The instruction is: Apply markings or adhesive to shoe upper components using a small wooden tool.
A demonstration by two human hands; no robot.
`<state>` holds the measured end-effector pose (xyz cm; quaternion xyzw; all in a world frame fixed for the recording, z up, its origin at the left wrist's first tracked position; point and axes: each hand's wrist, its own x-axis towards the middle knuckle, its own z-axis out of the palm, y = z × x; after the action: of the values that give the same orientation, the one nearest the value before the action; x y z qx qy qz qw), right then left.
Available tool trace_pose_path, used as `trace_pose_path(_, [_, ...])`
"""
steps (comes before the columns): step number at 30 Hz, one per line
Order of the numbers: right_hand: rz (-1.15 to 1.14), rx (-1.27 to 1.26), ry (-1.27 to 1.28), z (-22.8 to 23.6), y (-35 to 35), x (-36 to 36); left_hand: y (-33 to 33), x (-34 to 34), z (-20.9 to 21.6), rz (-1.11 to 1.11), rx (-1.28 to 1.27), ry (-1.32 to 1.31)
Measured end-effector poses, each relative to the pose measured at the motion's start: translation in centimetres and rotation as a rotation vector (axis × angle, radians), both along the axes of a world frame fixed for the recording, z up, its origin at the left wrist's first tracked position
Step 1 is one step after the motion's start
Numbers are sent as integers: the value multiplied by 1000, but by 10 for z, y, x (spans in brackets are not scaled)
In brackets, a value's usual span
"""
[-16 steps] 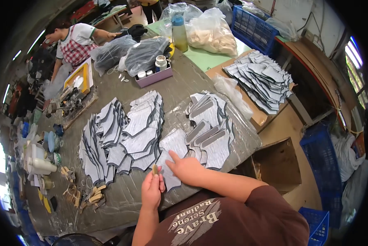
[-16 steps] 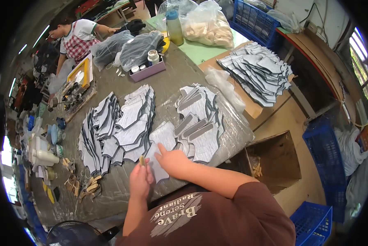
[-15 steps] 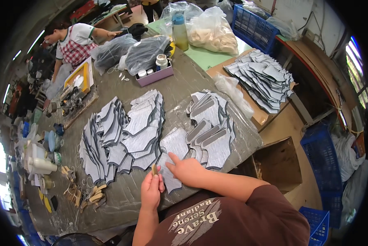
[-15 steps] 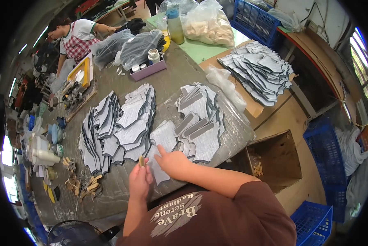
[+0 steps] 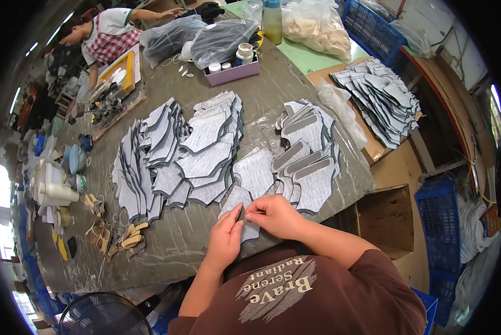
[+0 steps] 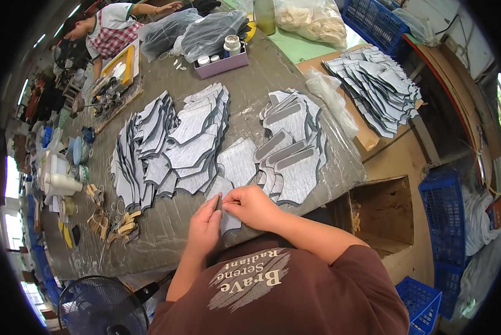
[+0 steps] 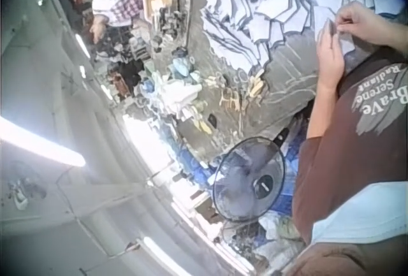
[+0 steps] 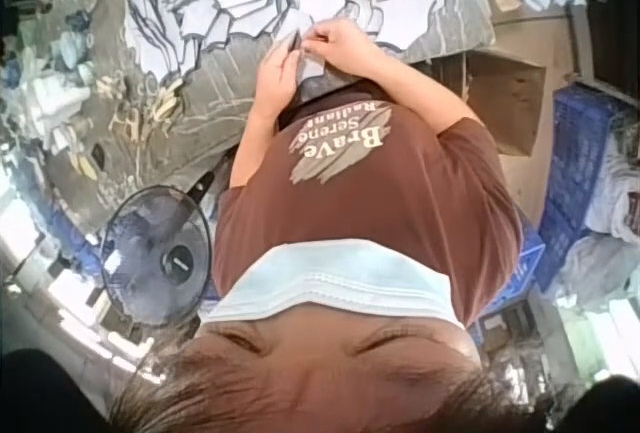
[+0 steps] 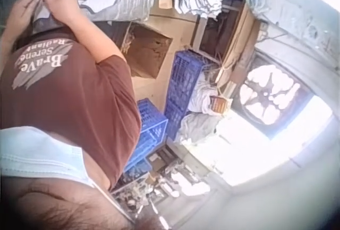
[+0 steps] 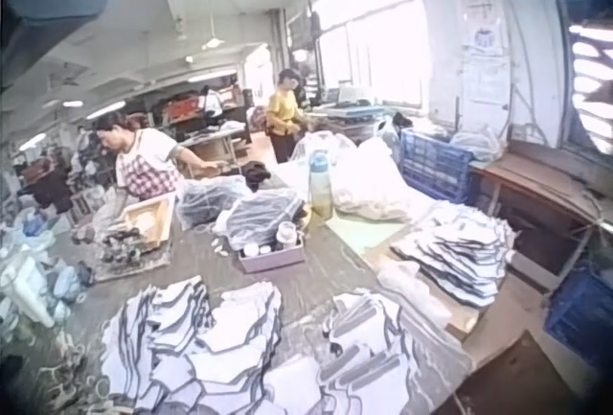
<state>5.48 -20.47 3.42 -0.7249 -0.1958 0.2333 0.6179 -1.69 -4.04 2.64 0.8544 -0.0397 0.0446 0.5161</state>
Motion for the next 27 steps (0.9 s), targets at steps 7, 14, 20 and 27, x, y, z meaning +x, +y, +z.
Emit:
trace_pose_path(7, [45,46,137,-12,-1,-1,-1,-2,2,-35,-1,19])
trace_pose_path(14, [59,349,501,-9,2,-2,-4,-2,-13,65,-1000,363])
trace_pose_path(20, [204,289,582,-20,-2,-11,3,3,0,77,-214,86])
trace_pose_path(27, [-273,731,832,-17,-22,11,27,-1,-21,324,-342,55])
